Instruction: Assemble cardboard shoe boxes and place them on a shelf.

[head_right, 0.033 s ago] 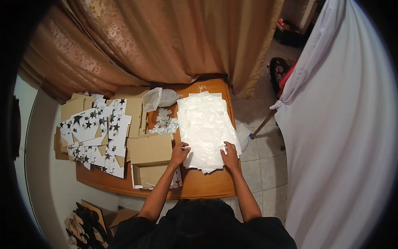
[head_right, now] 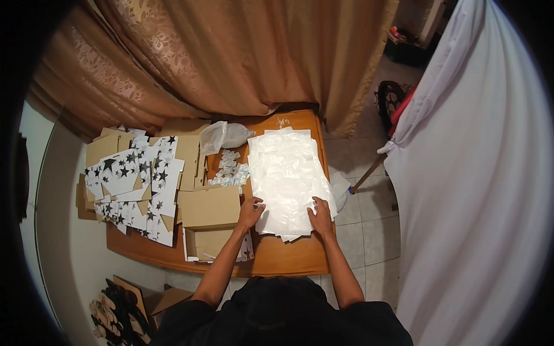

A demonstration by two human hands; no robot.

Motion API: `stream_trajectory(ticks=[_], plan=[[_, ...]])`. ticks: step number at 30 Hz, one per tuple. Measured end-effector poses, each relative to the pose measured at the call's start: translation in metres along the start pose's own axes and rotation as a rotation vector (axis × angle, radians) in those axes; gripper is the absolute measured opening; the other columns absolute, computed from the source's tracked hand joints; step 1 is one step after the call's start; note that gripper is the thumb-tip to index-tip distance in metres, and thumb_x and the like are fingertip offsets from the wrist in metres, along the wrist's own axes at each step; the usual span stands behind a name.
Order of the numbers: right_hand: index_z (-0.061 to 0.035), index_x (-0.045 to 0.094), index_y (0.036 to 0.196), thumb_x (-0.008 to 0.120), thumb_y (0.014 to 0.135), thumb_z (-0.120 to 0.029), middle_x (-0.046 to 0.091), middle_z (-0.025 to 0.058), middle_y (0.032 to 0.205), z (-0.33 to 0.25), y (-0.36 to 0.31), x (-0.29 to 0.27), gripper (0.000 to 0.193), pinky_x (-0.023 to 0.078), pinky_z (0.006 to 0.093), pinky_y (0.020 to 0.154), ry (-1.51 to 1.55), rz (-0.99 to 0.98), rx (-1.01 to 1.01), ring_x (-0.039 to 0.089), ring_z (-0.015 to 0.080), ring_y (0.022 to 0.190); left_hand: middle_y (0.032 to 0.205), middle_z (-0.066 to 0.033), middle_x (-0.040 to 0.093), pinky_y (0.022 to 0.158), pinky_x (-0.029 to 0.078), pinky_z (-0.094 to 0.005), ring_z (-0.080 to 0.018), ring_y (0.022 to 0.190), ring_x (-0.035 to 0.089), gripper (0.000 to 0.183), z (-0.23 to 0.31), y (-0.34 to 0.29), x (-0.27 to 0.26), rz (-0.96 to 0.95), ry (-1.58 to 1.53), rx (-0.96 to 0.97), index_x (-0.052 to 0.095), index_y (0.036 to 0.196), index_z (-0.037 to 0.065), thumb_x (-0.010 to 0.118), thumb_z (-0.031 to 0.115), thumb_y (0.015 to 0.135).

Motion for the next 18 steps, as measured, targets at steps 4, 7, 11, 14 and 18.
stream_trajectory(ticks=[4, 7, 11, 14, 18], plan=[[-0.0011, 0.056, 0.132, 0.071, 0.088, -0.011, 0.058, 0.0197, 0.119, 0.006, 0.019, 0.011, 0.047, 0.053, 0.0370, 0.087, 0.034, -0.018, 0.003, 0.063, 0.0306, 0.097, 0.102, -0.0217, 0.069, 0.080, 0.054, -0.0428, -0.0335, 0.091, 0.068, 0.031, -0.018, 0.019, 0.008, 0.010, 0.113, -0.080, 0.068, 0.107, -0.001, 0.074, 0.021, 0.086], [0.0014, 0.053, 0.132, 0.071, 0.088, -0.010, 0.054, 0.0231, 0.124, 0.013, 0.034, 0.021, 0.049, 0.048, 0.0433, 0.099, -0.048, -0.034, 0.043, 0.058, 0.0389, 0.113, 0.100, -0.0213, 0.067, 0.084, 0.052, -0.0456, -0.0367, 0.097, 0.064, 0.033, -0.023, 0.032, 0.018, 0.176, 0.208, -0.022, 0.063, 0.106, 0.001, 0.077, 0.020, 0.082], [0.0012, 0.051, 0.132, 0.074, 0.084, -0.011, 0.053, 0.0248, 0.124, 0.010, 0.042, 0.030, 0.055, 0.045, 0.0441, 0.102, -0.071, -0.027, 0.256, 0.055, 0.0410, 0.116, 0.097, -0.0194, 0.064, 0.085, 0.050, -0.0461, -0.0368, 0.098, 0.062, 0.041, -0.017, 0.036, 0.026, 0.244, 0.209, -0.120, 0.057, 0.106, 0.003, 0.081, 0.015, 0.075], [-0.0009, 0.047, 0.136, 0.076, 0.082, -0.006, 0.055, 0.0234, 0.122, 0.013, 0.046, 0.033, 0.062, 0.048, 0.0428, 0.099, -0.084, 0.060, 0.251, 0.057, 0.0389, 0.113, 0.092, -0.0161, 0.065, 0.079, 0.052, -0.0425, -0.0311, 0.088, 0.064, 0.043, -0.022, 0.040, 0.025, 0.258, 0.174, -0.159, 0.055, 0.107, 0.004, 0.081, 0.009, 0.074], [-0.0033, 0.048, 0.136, 0.080, 0.077, -0.005, 0.064, 0.0170, 0.107, 0.019, 0.051, 0.031, 0.067, 0.055, 0.0375, 0.082, 0.014, 0.109, 0.331, 0.066, 0.0271, 0.088, 0.085, -0.0111, 0.066, 0.072, 0.054, -0.0356, -0.0215, 0.071, 0.063, 0.041, -0.020, 0.044, 0.020, 0.198, -0.149, -0.272, 0.055, 0.108, 0.005, 0.078, 0.003, 0.074]])
Point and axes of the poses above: each hand's wrist, its own y-axis towards the middle knuckle, its own x-axis out of the palm, z = x × y, the point moved 3 cm from there along y, towards the middle knuckle
